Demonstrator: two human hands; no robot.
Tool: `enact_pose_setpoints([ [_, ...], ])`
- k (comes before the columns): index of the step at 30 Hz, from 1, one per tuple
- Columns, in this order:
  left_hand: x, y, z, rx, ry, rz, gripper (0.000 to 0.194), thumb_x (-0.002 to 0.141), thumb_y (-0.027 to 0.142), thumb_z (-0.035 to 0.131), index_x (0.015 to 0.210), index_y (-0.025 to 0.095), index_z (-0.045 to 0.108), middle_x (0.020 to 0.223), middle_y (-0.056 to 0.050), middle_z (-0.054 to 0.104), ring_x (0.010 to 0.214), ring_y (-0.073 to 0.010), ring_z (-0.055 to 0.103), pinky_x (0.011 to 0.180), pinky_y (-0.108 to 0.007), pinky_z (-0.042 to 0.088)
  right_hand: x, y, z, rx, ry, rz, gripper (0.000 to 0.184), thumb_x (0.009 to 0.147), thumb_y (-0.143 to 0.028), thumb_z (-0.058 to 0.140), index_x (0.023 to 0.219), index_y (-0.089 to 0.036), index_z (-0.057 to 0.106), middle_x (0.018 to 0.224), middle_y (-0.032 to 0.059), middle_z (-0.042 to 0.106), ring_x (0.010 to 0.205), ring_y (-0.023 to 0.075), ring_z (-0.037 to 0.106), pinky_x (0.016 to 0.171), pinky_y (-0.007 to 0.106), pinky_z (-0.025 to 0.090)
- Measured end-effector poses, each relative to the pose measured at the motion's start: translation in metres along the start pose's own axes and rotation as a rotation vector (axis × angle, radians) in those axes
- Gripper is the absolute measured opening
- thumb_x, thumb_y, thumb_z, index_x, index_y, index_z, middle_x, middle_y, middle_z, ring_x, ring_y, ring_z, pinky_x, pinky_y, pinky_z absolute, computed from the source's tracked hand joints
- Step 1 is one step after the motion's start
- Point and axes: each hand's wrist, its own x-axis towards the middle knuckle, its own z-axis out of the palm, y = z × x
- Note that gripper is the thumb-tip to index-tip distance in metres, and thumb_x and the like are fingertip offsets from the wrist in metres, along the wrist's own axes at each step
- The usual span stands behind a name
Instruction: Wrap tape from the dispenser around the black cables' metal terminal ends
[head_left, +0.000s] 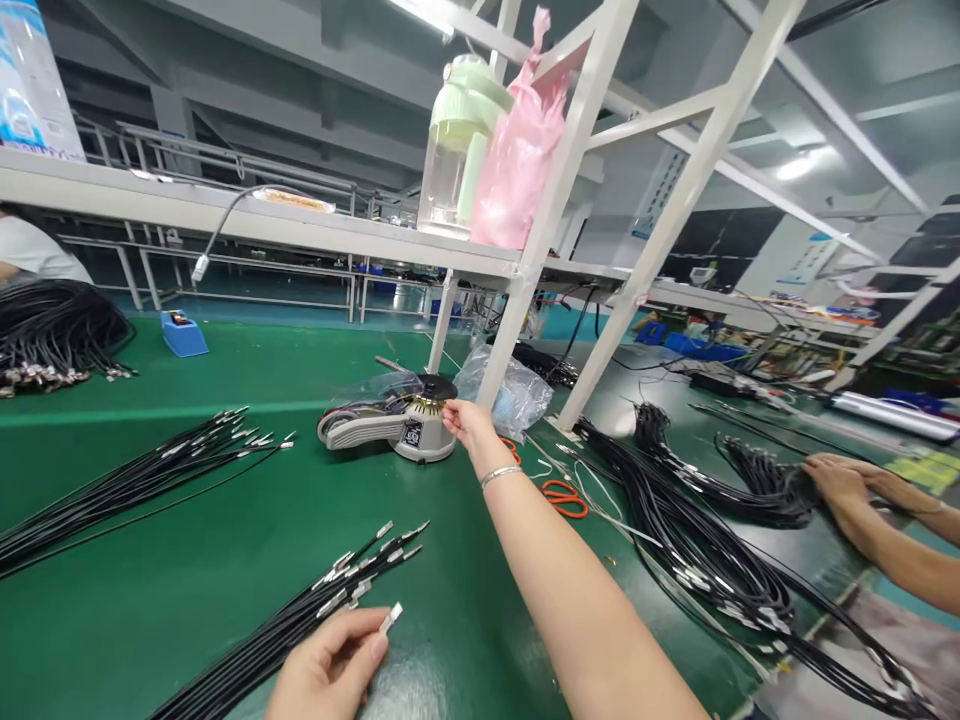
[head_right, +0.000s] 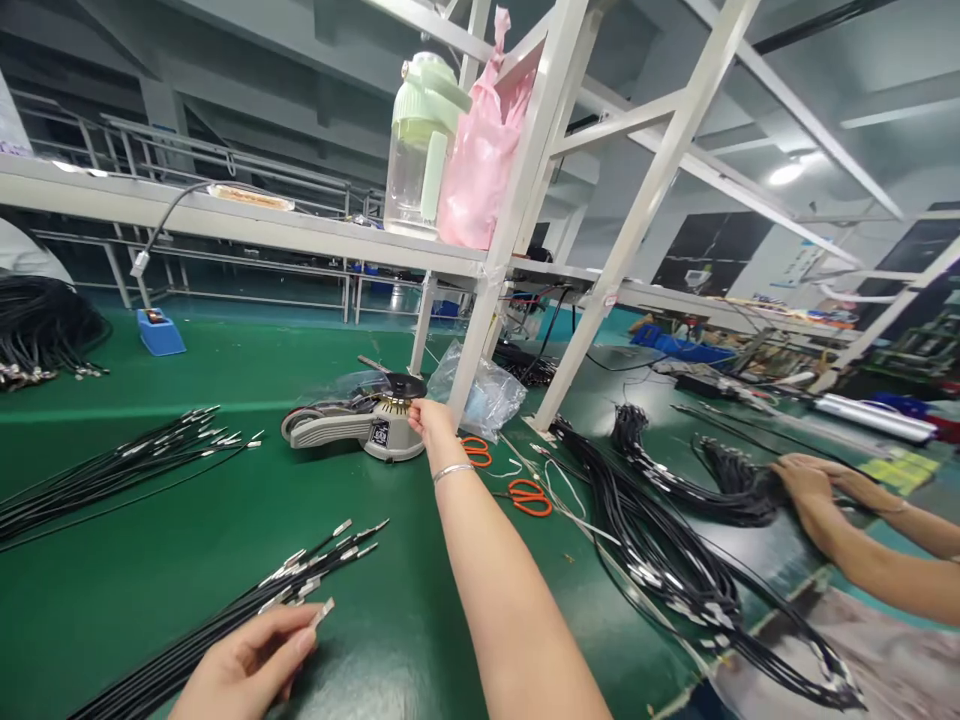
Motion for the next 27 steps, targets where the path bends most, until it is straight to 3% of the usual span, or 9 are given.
enact_pose_setpoints([
  [2, -0.004, 0.005, 0.000, 0.067, 0.065, 0.072, 0.035, 0.072, 0.051, 0.060, 0.088, 0.022, 0.070, 0.092, -0.004, 0.069, 0.084, -0.0201, 0.062, 0.073, -0.028, 0.050, -0.014, 0.003, -0.003, 0.012, -0.003, -0.051, 0.024, 0.095, -0.026, 0.042, 0.107, -0.011, 0.057, 0.103, 0.0052, 0.059, 0.084, 0.0157, 0.062, 0.071, 0.032, 0.052],
  [4, -0.008, 0.008, 0.001, 0.116, 0.125, 0.120, 0.028, 0.076, 0.044, 0.056, 0.089, 0.023, 0.069, 0.092, -0.003, 0.068, 0.089, -0.0202, 0.061, 0.078, -0.029, 0.049, -0.038, 0.013, -0.012, 0.025, -0.026, -0.104, 0.040, 0.098, -0.028, 0.027, 0.097, -0.007, 0.061, 0.092, 0.0022, 0.060, 0.076, 0.0110, 0.062, 0.068, 0.024, 0.049],
  [6, -0.011, 0.009, 0.002, 0.148, 0.174, 0.173, 0.024, 0.079, 0.040, 0.054, 0.091, 0.025, 0.068, 0.090, -0.002, 0.067, 0.087, -0.0191, 0.061, 0.077, -0.030, 0.049, -0.074, 0.031, -0.025, 0.033, -0.073, -0.133, 0.038, 0.091, -0.038, 0.044, 0.081, -0.008, 0.064, 0.076, 0.0005, 0.061, 0.061, 0.0072, 0.058, 0.059, 0.019, 0.047],
  [9, -0.014, 0.007, 0.005, 0.199, 0.206, 0.285, 0.021, 0.083, 0.035, 0.052, 0.093, 0.025, 0.067, 0.087, -0.001, 0.066, 0.084, -0.0166, 0.061, 0.075, -0.028, 0.049, -0.145, 0.069, -0.046, 0.025, -0.181, -0.112, 0.027, 0.069, -0.036, 0.072, 0.068, -0.010, 0.066, 0.064, 0.0012, 0.063, 0.054, 0.0086, 0.054, 0.054, 0.021, 0.046],
  [12, -0.018, 0.004, 0.007, 0.273, 0.222, 0.419, 0.018, 0.085, 0.028, 0.051, 0.095, 0.025, 0.066, 0.087, -0.001, 0.065, 0.082, -0.0148, 0.060, 0.074, -0.027, 0.049, -0.209, 0.107, -0.056, -0.012, -0.256, -0.073, 0.024, 0.071, -0.037, 0.070, 0.074, -0.013, 0.070, 0.073, 0.0048, 0.068, 0.064, 0.0131, 0.059, 0.061, 0.024, 0.048],
  [14, -0.021, 0.002, 0.008, 0.329, 0.229, 0.527, 0.017, 0.086, 0.024, 0.051, 0.097, 0.024, 0.064, 0.086, -0.001, 0.065, 0.083, -0.0144, 0.060, 0.074, -0.027, 0.048, -0.234, 0.124, -0.055, -0.005, -0.248, -0.056, 0.024, 0.072, -0.038, 0.069, 0.077, -0.014, 0.070, 0.082, 0.0064, 0.069, 0.069, 0.0156, 0.061, 0.065, 0.026, 0.049],
  [19, -0.026, 0.002, 0.009, 0.440, 0.231, 0.711, 0.021, 0.087, 0.017, 0.049, 0.104, 0.021, 0.059, 0.086, -0.003, 0.065, 0.081, -0.0143, 0.058, 0.074, -0.027, 0.048, -0.247, 0.133, -0.047, 0.109, -0.211, -0.067, 0.023, 0.073, -0.038, 0.068, 0.075, -0.015, 0.069, 0.091, 0.0079, 0.068, 0.079, 0.0186, 0.064, 0.067, 0.027, 0.052],
  [22, -0.028, 0.002, 0.010, 0.487, 0.220, 0.744, 0.026, 0.088, 0.015, 0.047, 0.112, 0.020, 0.057, 0.086, -0.003, 0.063, 0.079, -0.0144, 0.057, 0.071, -0.027, 0.048, -0.243, 0.133, -0.044, 0.176, -0.158, -0.093, 0.024, 0.074, -0.038, 0.068, 0.083, -0.015, 0.067, 0.094, 0.0078, 0.068, 0.082, 0.0182, 0.064, 0.068, 0.027, 0.052],
  [27, -0.030, 0.004, 0.014, 0.474, 0.173, 0.751, 0.024, 0.087, 0.017, 0.050, 0.110, 0.020, 0.057, 0.081, -0.003, 0.060, 0.075, -0.0137, 0.054, 0.068, -0.026, 0.046, -0.236, 0.139, -0.040, 0.222, -0.145, -0.124, 0.025, 0.072, -0.029, 0.072, 0.088, -0.016, 0.060, 0.078, 0.0016, 0.067, 0.074, 0.0139, 0.063, 0.070, 0.025, 0.051],
])
